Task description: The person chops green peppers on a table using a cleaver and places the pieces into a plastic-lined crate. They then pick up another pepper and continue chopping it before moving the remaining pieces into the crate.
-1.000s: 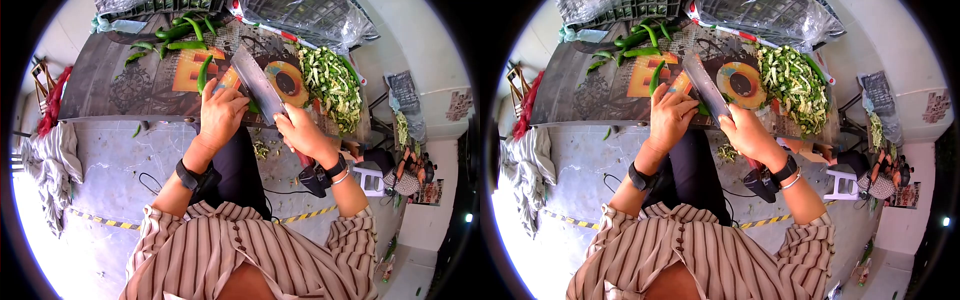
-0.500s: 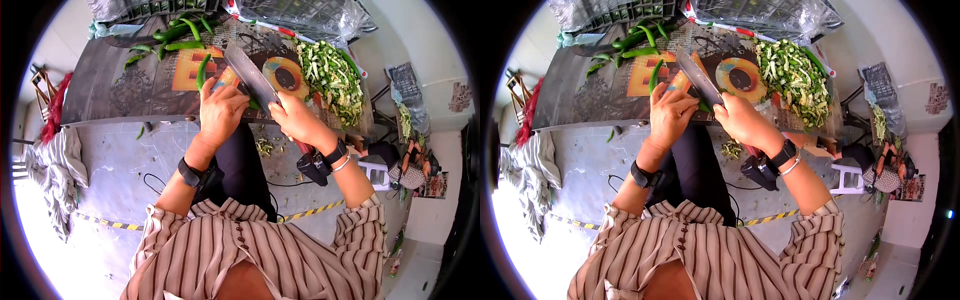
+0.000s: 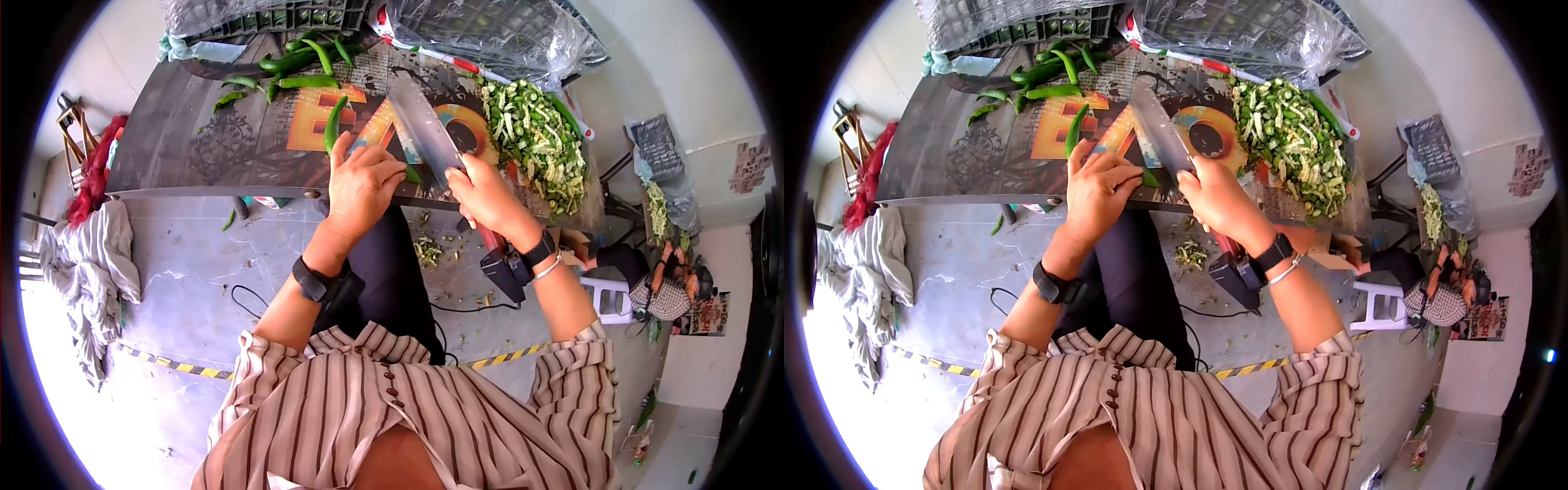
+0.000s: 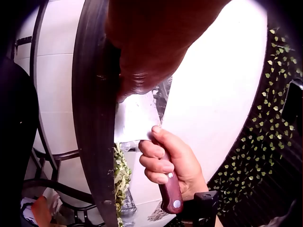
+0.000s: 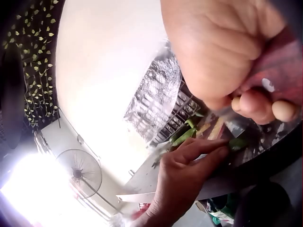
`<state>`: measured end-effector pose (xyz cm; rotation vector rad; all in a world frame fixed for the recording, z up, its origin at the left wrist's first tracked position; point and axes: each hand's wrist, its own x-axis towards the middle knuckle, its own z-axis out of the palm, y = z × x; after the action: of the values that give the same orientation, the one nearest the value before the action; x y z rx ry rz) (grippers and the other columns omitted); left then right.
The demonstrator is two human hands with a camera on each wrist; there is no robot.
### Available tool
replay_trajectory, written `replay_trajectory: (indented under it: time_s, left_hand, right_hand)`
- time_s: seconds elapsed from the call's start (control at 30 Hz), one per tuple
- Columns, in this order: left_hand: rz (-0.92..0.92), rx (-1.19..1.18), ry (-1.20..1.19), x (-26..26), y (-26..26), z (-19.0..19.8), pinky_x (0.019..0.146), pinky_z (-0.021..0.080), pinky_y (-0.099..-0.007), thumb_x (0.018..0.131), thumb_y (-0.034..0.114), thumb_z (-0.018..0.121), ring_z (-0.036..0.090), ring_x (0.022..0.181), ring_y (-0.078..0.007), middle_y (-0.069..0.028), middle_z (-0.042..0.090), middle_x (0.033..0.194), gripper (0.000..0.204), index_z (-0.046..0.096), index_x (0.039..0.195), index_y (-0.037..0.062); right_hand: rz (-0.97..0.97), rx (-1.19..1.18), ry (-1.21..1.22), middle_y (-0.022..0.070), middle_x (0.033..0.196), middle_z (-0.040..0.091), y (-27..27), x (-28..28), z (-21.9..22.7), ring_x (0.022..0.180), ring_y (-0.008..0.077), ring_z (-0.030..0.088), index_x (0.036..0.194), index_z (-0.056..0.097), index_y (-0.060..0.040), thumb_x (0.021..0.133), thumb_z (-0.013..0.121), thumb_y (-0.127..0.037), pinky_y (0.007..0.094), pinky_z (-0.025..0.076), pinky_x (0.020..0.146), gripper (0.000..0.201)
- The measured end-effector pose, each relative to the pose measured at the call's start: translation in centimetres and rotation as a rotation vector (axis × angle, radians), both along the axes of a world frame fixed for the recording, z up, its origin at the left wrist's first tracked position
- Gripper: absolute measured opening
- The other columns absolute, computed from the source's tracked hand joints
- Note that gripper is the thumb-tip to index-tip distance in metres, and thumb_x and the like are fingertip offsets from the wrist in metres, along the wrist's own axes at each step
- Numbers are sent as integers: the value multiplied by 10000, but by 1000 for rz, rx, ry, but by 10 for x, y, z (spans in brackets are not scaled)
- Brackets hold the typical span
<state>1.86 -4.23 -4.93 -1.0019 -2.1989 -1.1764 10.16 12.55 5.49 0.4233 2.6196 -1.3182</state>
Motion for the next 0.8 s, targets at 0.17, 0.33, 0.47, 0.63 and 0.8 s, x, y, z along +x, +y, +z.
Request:
replay_trajectory:
  time_s: [0.17, 0.33, 0.47, 0.63, 0.8]
  left_hand:
    - [-4, 38, -40, -1, 1, 0, 1112, 226, -496, 734, 154, 733, 608, 841, -160, 40, 627, 814, 114, 709, 844, 170]
    - [-3, 25, -31, -2, 0, -1, 1118, 217, -498, 728, 159, 739, 605, 854, -154, 44, 631, 840, 126, 702, 848, 171]
    - [-4, 15, -19, -3, 0, 0, 1113, 228, -492, 725, 160, 733, 596, 845, -144, 55, 617, 837, 98, 699, 817, 173]
    - [-22, 10, -25, -3, -1, 0, 1108, 239, -485, 728, 153, 723, 594, 828, -135, 65, 607, 806, 56, 692, 771, 174]
    - [-27, 20, -32, -4, -1, -1, 1105, 248, -485, 729, 149, 717, 601, 835, -125, 70, 606, 779, 47, 692, 756, 178]
  right_hand:
    - [-32, -113, 49, 4, 561, 469, 0, 11, 6, 406, 89, 470, 904, 461, -7, 967, 486, -188, 271, 405, 388, 194]
    - [41, -18, 33, 28, 539, 483, -10, 13, 9, 396, 110, 473, 875, 470, 2, 963, 484, -176, 293, 404, 396, 199]
    - [89, 14, 81, 75, 524, 484, -6, 13, -3, 383, 141, 472, 861, 472, 20, 955, 492, -170, 329, 390, 401, 213]
    - [138, 87, 89, 129, 523, 479, -6, 8, 0, 400, 203, 488, 856, 463, 36, 950, 500, -172, 364, 387, 432, 231]
    - [72, 22, -144, 188, 540, 476, -12, 1, 18, 453, 284, 514, 824, 446, 41, 945, 515, -174, 398, 411, 495, 257]
